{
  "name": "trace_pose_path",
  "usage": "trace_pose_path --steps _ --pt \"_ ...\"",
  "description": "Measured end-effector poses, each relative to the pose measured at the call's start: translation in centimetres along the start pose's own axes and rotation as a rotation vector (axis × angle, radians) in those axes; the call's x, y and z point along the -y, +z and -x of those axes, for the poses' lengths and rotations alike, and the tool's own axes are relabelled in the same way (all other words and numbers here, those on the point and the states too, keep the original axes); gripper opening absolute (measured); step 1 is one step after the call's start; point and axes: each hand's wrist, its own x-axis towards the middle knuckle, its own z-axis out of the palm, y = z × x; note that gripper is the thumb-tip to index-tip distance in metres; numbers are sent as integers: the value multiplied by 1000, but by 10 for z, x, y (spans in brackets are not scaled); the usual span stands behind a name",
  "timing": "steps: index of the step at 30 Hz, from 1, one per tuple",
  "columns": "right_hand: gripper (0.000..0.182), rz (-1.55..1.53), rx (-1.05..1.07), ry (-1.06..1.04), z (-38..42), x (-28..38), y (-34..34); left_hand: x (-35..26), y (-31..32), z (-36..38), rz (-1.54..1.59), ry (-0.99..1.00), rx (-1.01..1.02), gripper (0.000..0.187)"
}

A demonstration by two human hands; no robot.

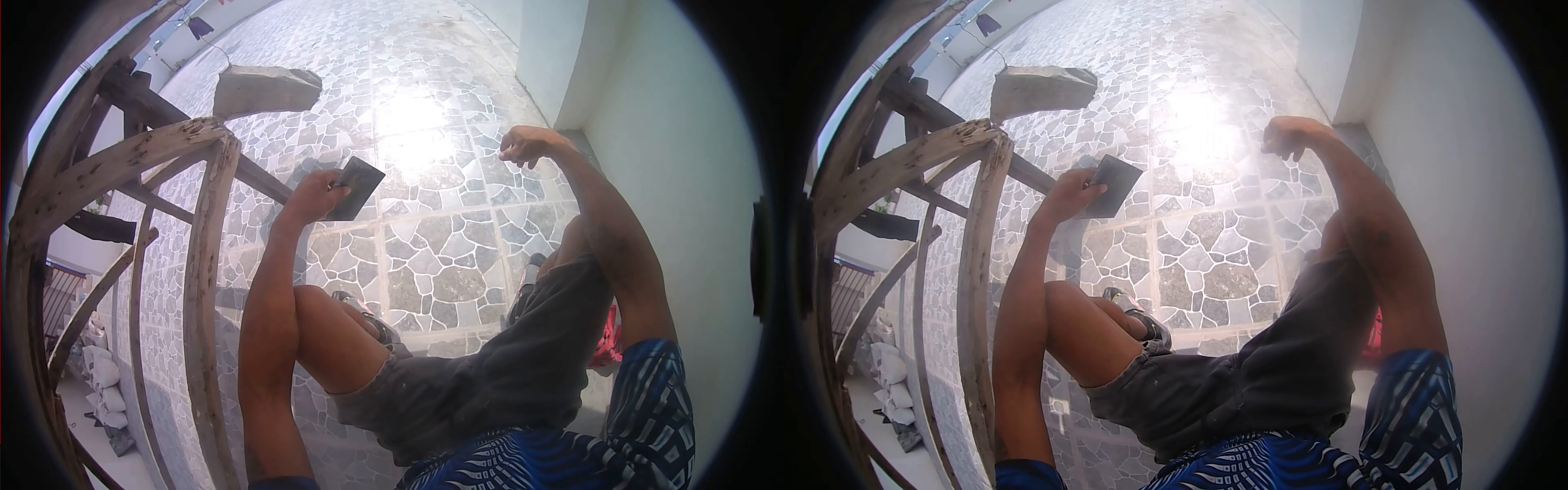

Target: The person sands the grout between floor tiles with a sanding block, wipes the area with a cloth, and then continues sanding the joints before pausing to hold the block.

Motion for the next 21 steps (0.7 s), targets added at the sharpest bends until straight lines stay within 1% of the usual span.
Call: trace_pose_path --steps 3,9,12,14,21 --pt "45 -3 0 -3 -1 -1 0 -2 -1 1 34 -30 23 29" --pt "45 -1 -3 -9 -4 -4 1 -1 0 0 21 50 10 31" --pt "45 -7 -3 -14 -5 -6 1 -2 -1 0 6 4 20 31" --pt "45 -7 -4 -13 -5 -6 1 -3 -2 1 4 13 16 31" --pt "44 1 -4 -9 -2 -2 1 0 0 1 -23 94 -19 29"
